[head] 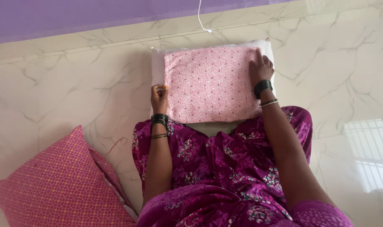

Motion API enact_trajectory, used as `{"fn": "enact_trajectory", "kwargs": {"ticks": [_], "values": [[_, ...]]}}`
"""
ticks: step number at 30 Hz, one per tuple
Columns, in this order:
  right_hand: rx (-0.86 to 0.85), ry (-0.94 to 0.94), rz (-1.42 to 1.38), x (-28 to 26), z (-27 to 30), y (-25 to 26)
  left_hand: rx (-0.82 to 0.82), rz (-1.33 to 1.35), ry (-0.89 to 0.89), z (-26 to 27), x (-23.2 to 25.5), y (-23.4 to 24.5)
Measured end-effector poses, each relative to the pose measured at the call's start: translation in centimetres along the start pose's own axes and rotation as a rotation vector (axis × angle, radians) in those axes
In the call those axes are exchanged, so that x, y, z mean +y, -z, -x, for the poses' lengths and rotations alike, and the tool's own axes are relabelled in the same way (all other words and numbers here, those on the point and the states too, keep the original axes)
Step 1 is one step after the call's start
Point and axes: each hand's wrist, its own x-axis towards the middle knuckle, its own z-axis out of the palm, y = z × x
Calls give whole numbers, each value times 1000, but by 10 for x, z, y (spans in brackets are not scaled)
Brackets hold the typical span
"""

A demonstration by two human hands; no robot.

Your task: The person sits on the floor and places a pink patterned pillowcase onto a white pillow. They smooth the fabric over the pillow surface and adjust the edges. The person then picks up a second pillow with a pink and yellow patterned case and removes the pillowcase from it.

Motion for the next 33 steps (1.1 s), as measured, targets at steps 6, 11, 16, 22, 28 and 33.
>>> {"fn": "enact_trajectory", "kwargs": {"ticks": [6,11,16,22,28,33], "values": [[176,242,-301,12,-13,-6,-284,133,-103,12,18,13],[293,181,-122,27,-49,-22,-391,72,-165,15,25,6],[-70,227,285,-72,8,-76,-439,5,-225,11,33,-3],[-480,682,240,-203,127,-37,-447,7,-212,14,25,3],[-321,256,423,-116,60,17,-447,8,-80,17,16,3],[-201,-3,233,-32,31,17,-493,75,-60,18,12,-1]]}}
